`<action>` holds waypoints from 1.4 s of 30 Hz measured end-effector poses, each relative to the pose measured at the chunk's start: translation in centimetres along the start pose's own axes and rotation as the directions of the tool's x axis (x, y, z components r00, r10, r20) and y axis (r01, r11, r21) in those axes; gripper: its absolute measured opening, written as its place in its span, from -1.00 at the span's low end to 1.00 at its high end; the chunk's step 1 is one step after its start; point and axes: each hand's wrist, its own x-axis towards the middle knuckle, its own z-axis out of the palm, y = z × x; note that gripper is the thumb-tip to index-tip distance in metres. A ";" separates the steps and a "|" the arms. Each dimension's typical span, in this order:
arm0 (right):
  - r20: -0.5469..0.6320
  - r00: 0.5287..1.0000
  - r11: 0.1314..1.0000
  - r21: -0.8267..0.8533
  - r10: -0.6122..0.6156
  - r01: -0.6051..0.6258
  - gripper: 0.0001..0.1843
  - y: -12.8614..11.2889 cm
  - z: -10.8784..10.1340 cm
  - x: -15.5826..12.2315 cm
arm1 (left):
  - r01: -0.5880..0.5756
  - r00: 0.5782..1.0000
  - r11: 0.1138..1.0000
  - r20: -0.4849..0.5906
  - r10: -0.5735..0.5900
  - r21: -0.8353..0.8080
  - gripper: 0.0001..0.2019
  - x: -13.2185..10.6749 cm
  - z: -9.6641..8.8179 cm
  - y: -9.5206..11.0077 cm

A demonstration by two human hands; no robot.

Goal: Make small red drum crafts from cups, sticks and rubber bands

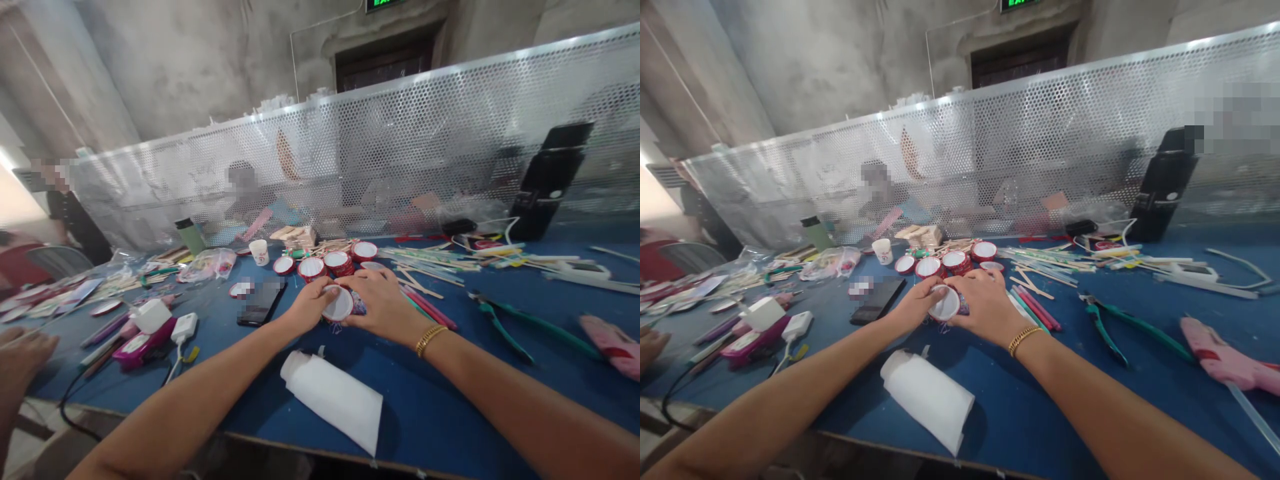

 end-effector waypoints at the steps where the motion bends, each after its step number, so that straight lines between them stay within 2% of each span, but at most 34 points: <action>1: 0.006 1.000 1.000 0.004 0.005 -0.005 -0.40 0.0 0.0 0.0 | 0.018 1.000 1.000 -0.004 -0.018 -0.015 -0.69 -0.1 0.1 0.0; 8: 0.015 1.000 0.999 0.046 0.025 -0.025 -0.36 -0.1 0.2 -0.1 | 0.098 0.992 0.966 -0.053 -0.114 -0.241 -0.66 -0.5 0.9 0.7; 17: 0.012 0.999 0.996 0.077 0.046 -0.047 -0.35 -0.2 0.4 -0.1 | 0.145 0.971 0.912 -0.124 -0.206 -0.384 -0.66 -0.6 1.5 0.9; 23: 0.031 0.998 0.993 0.097 0.062 -0.065 -0.32 -0.1 0.7 -0.1 | 0.163 0.961 0.868 -0.126 -0.248 -0.470 -0.66 -0.5 1.6 0.2; 29: 0.049 0.997 0.991 0.121 0.060 -0.065 -0.26 -0.2 0.5 -0.1 | 0.159 0.956 0.787 -0.106 -0.273 -0.596 -0.66 -0.5 1.7 0.3; 35: 0.046 0.998 0.990 0.128 0.053 -0.059 -0.23 0.1 0.8 0.0 | 0.156 0.952 0.775 -0.114 -0.283 -0.612 -0.64 -0.5 1.8 0.4; 42: 0.063 0.996 0.985 0.159 0.057 -0.066 -0.24 0.2 0.8 0.0 | 0.167 0.952 0.815 -0.124 -0.279 -0.555 -0.65 -0.5 1.7 0.5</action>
